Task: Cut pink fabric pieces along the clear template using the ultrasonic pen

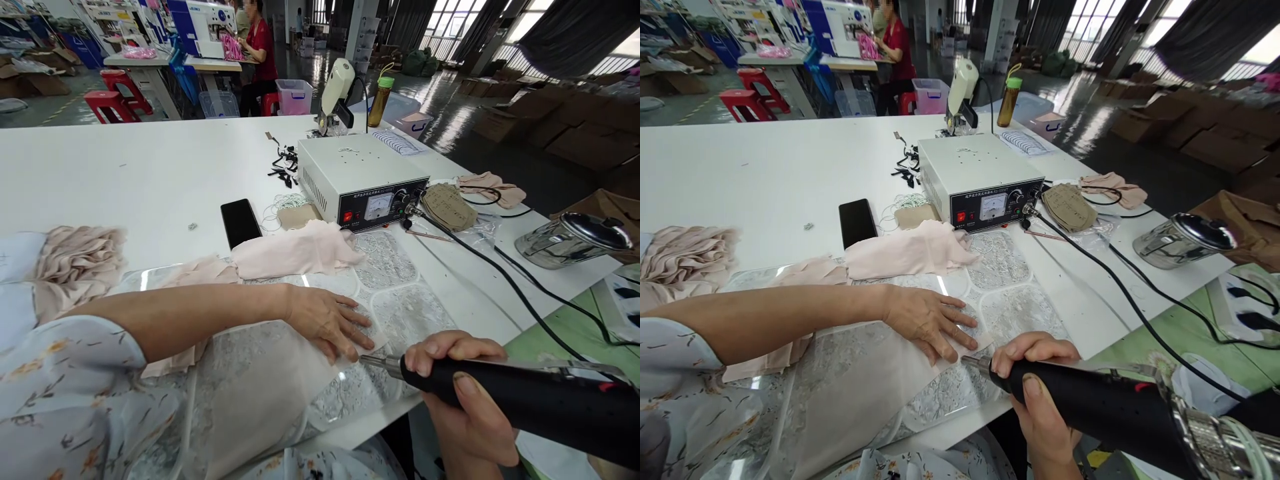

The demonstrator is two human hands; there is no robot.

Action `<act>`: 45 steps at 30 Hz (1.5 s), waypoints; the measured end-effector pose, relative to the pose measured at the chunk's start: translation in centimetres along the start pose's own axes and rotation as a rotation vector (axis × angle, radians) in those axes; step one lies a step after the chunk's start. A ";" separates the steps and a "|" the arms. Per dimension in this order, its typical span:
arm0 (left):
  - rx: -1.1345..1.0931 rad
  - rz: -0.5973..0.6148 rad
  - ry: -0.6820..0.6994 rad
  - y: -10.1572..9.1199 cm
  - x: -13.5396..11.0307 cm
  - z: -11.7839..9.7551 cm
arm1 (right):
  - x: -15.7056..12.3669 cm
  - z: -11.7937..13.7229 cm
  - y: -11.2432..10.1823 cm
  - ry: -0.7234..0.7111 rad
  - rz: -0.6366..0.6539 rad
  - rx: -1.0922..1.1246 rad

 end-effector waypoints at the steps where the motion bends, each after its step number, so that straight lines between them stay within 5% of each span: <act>1: 0.004 -0.026 0.007 -0.1 0.0 0.0 | -0.1 0.0 0.0 0.001 -0.002 0.007; 8: 0.164 -0.059 0.155 0.1 -0.4 -0.3 | -0.8 -0.1 0.5 0.027 -0.011 0.028; 18: 0.125 0.120 0.029 0.3 0.1 -0.3 | -0.8 -0.5 0.9 0.013 -0.019 0.019; 25: 0.211 -0.063 0.171 0.2 -0.4 -0.4 | -1.1 -0.5 0.9 0.008 -0.003 -0.021; 40: 0.043 -0.064 0.038 -0.1 -0.2 -0.2 | -1.4 -1.1 1.8 0.039 0.030 0.014; 45: 0.133 -0.063 0.121 0.2 -0.2 -0.4 | -1.4 -0.9 2.4 0.024 0.063 -0.020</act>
Point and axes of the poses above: each hand's wrist, its own x-axis towards the middle knuckle, its own y-axis out of the palm, z = x × y, the point moved 5 cm from there along x, towards the middle knuckle, and after that the axes turned 14 degrees about y, right-handed, at the moved point
